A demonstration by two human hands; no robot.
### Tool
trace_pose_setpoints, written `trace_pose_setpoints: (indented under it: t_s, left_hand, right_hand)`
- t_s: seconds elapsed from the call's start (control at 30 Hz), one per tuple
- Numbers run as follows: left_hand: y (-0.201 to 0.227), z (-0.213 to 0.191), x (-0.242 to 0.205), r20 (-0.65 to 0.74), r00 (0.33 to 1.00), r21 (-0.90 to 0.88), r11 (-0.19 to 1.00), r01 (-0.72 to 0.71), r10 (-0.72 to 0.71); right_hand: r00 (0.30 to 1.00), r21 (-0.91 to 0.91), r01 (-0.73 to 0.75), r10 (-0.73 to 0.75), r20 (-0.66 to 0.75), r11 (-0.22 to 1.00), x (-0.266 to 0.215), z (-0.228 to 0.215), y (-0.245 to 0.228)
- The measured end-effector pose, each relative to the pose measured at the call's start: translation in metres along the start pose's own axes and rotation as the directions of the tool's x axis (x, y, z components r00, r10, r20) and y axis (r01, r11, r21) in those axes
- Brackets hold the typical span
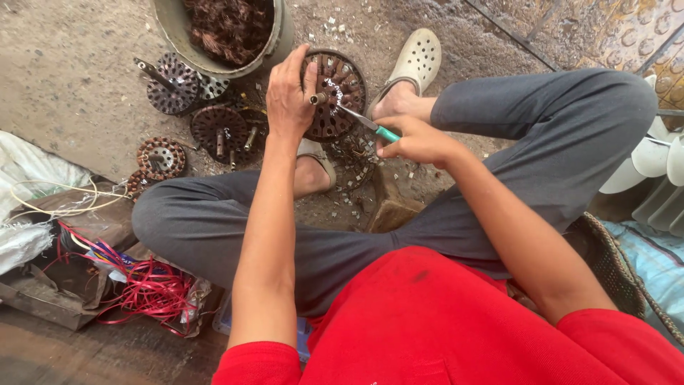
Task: The person sits cross-legged and uses pliers to pull copper wire out of a circular metal stator component. They repeatedly grip and pull the wire, dropping the extracted copper into a bucket nearby.
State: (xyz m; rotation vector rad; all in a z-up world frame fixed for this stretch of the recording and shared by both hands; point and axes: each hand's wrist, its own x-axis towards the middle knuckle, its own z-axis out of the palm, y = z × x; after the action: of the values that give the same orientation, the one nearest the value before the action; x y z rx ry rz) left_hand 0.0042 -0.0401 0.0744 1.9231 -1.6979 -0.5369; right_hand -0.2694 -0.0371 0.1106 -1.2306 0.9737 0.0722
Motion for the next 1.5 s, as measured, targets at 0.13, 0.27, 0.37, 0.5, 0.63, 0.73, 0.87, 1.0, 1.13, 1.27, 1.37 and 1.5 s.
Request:
trace_pose_setpoints:
  t_s: [0.13,0.27,0.37,0.5,0.63,0.73,0.87,1.0,1.13,1.27,1.37,1.5]
  left_hand:
    - [0.000,-0.004,0.004,0.008,1.000,-0.008,1.000,0.019,-0.019]
    - [0.008,-0.008,0.006,-0.009,0.999,-0.043,0.999,-0.031,0.031]
    - [0.012,-0.014,0.007,0.009,1.000,-0.039,0.999,0.022,-0.022]
    - [0.012,-0.013,-0.003,0.012,1.000,-0.033,0.999,0.008,-0.007]
    - [0.014,-0.014,-0.007,-0.008,1.000,-0.025,1.000,0.008,-0.008]
    - [0.011,-0.014,-0.009,-0.012,1.000,-0.024,1.000,0.013,-0.013]
    - [0.009,-0.011,-0.006,-0.001,0.999,-0.034,0.999,0.038,-0.038]
    - [0.008,-0.012,0.001,0.028,0.998,-0.034,0.998,0.054,-0.053]
    - [0.007,-0.007,0.011,0.046,0.997,-0.024,0.998,0.063,-0.062]
    - [-0.002,-0.007,0.005,0.002,1.000,-0.036,0.999,0.019,-0.019]
    - [0.000,-0.003,0.006,-0.032,0.999,-0.025,0.999,-0.028,0.027]
    - [-0.005,0.000,0.008,-0.011,1.000,-0.027,1.000,-0.009,0.009]
  right_hand:
    - [0.983,-0.180,0.099,-0.124,-0.134,0.979,0.012,0.000,0.021]
    - [0.905,-0.369,0.242,-0.346,-0.249,0.897,0.004,0.018,0.028]
    - [0.983,-0.115,-0.094,0.074,-0.170,0.989,0.003,0.017,0.018]
    - [0.998,-0.072,-0.055,0.054,-0.020,0.996,-0.005,0.017,0.009]
    - [0.994,-0.194,-0.111,0.108,-0.027,0.975,-0.022,0.021,-0.007]
    - [0.976,-0.082,-0.218,0.219,-0.006,0.972,-0.032,0.024,-0.011]
    - [0.998,-0.016,-0.025,0.026,0.049,1.000,-0.029,0.019,-0.015]
    - [0.988,-0.134,0.055,-0.073,-0.134,0.990,-0.021,0.022,-0.025]
    - [0.934,-0.408,0.076,-0.208,-0.291,0.910,-0.022,0.019,-0.031]
    - [0.777,-0.566,0.228,-0.498,-0.384,0.792,-0.012,0.019,-0.023]
    - [0.877,-0.543,-0.043,-0.229,-0.423,0.839,0.001,0.019,-0.009]
    - [0.851,-0.521,0.116,-0.355,-0.386,0.845,0.010,0.027,0.019]
